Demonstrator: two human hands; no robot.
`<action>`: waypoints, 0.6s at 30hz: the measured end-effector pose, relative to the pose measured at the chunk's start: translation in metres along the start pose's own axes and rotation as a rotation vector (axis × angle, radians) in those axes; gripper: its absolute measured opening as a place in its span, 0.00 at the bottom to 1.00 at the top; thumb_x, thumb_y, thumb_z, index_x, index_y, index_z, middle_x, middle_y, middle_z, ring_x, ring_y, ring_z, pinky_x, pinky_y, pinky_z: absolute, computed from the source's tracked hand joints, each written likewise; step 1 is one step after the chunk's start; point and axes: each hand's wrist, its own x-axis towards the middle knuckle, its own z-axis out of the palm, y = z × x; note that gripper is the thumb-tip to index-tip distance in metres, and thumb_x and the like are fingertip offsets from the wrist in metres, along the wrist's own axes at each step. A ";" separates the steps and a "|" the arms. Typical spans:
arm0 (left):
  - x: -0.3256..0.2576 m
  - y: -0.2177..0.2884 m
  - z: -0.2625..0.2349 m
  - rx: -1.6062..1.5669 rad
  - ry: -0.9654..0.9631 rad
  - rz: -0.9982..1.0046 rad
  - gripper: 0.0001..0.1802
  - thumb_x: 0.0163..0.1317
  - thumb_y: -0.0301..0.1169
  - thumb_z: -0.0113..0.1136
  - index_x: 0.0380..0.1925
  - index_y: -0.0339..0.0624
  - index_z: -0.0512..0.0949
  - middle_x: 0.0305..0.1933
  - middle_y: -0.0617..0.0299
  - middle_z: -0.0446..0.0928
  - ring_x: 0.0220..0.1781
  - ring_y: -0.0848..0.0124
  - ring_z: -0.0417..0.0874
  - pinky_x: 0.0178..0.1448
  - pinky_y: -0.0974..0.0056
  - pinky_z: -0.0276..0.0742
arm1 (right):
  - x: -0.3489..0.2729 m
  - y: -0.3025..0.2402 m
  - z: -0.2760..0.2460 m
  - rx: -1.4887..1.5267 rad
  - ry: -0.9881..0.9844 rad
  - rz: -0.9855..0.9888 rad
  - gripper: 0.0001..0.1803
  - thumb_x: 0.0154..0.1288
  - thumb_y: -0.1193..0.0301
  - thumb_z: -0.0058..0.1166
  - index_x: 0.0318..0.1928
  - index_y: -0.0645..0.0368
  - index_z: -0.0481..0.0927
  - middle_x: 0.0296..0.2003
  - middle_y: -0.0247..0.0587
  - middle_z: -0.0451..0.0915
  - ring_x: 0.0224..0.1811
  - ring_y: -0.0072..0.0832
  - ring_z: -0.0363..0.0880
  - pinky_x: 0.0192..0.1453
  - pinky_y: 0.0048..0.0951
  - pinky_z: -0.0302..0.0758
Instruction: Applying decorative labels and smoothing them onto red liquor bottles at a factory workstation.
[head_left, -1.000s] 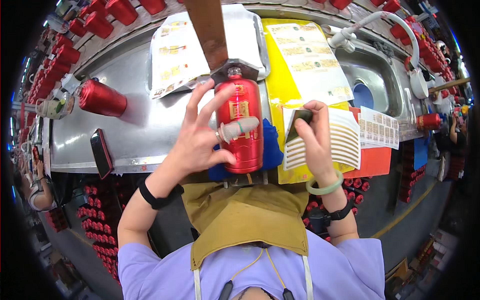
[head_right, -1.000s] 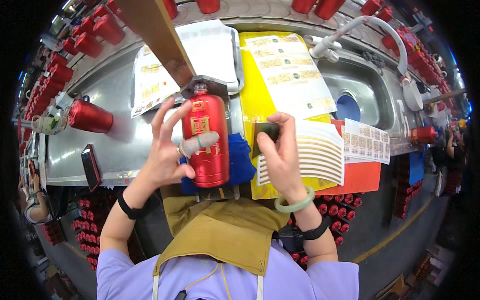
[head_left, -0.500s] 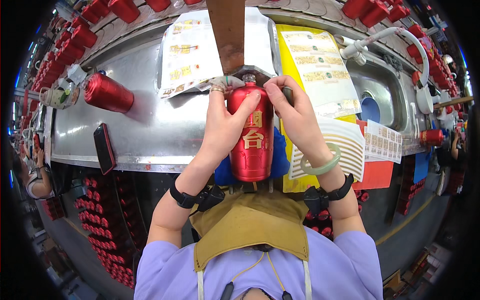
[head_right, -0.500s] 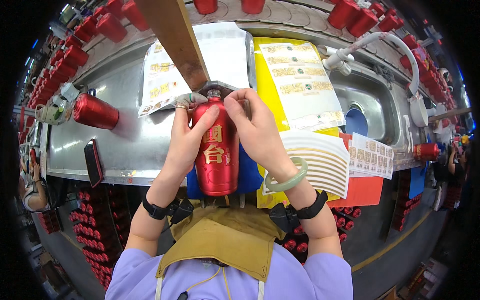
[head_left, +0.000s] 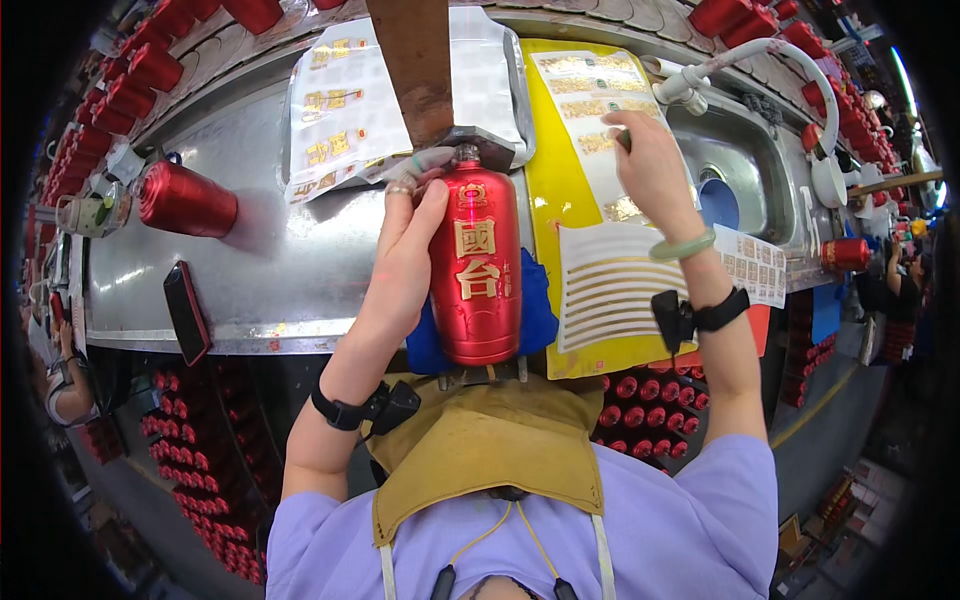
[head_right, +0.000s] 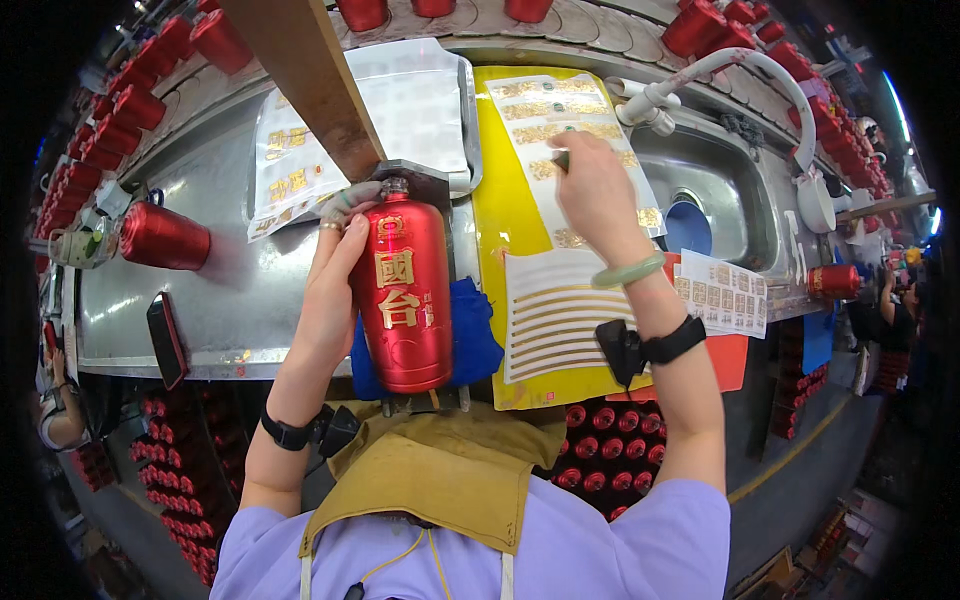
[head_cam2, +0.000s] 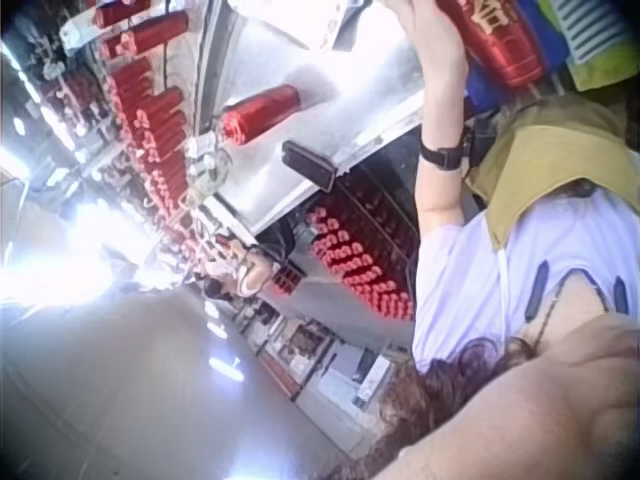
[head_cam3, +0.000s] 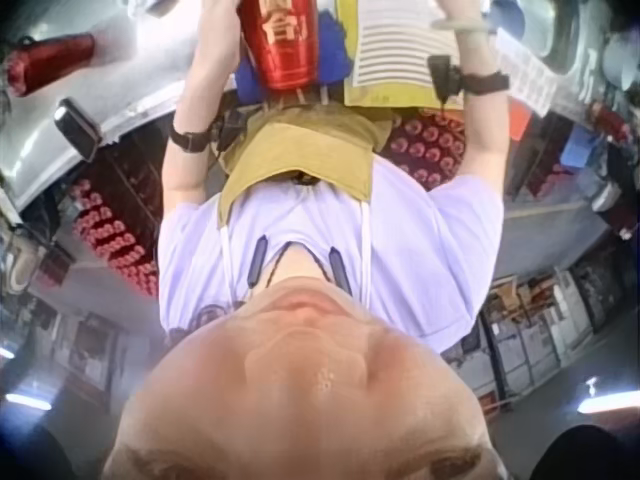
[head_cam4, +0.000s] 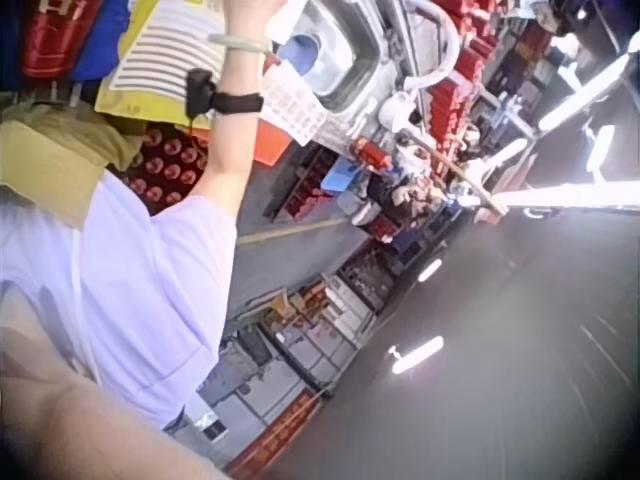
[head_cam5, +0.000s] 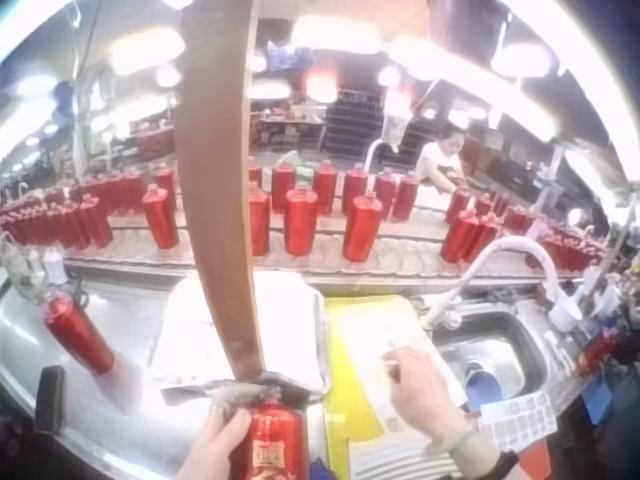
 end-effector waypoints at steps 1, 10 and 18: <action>-0.005 -0.002 -0.003 -0.005 -0.007 0.003 0.23 0.81 0.38 0.48 0.71 0.44 0.67 0.67 0.58 0.74 0.66 0.72 0.77 0.67 0.63 0.75 | -0.007 0.032 0.003 -0.157 -0.009 -0.051 0.14 0.65 0.78 0.56 0.50 0.62 0.85 0.46 0.53 0.86 0.45 0.52 0.85 0.53 0.47 0.80; -0.035 -0.005 -0.031 0.153 0.256 0.017 0.26 0.83 0.42 0.45 0.69 0.35 0.69 0.67 0.53 0.73 0.69 0.64 0.74 0.73 0.55 0.70 | 0.001 0.130 -0.032 0.012 -0.284 0.260 0.16 0.67 0.66 0.63 0.51 0.62 0.87 0.46 0.55 0.88 0.47 0.45 0.88 0.55 0.39 0.80; -0.051 0.012 -0.043 0.161 0.237 0.133 0.24 0.83 0.40 0.44 0.69 0.34 0.69 0.67 0.50 0.75 0.68 0.62 0.75 0.72 0.53 0.71 | 0.018 0.163 -0.062 -0.255 -0.608 0.379 0.18 0.59 0.56 0.70 0.37 0.60 0.89 0.33 0.49 0.88 0.36 0.39 0.86 0.45 0.39 0.79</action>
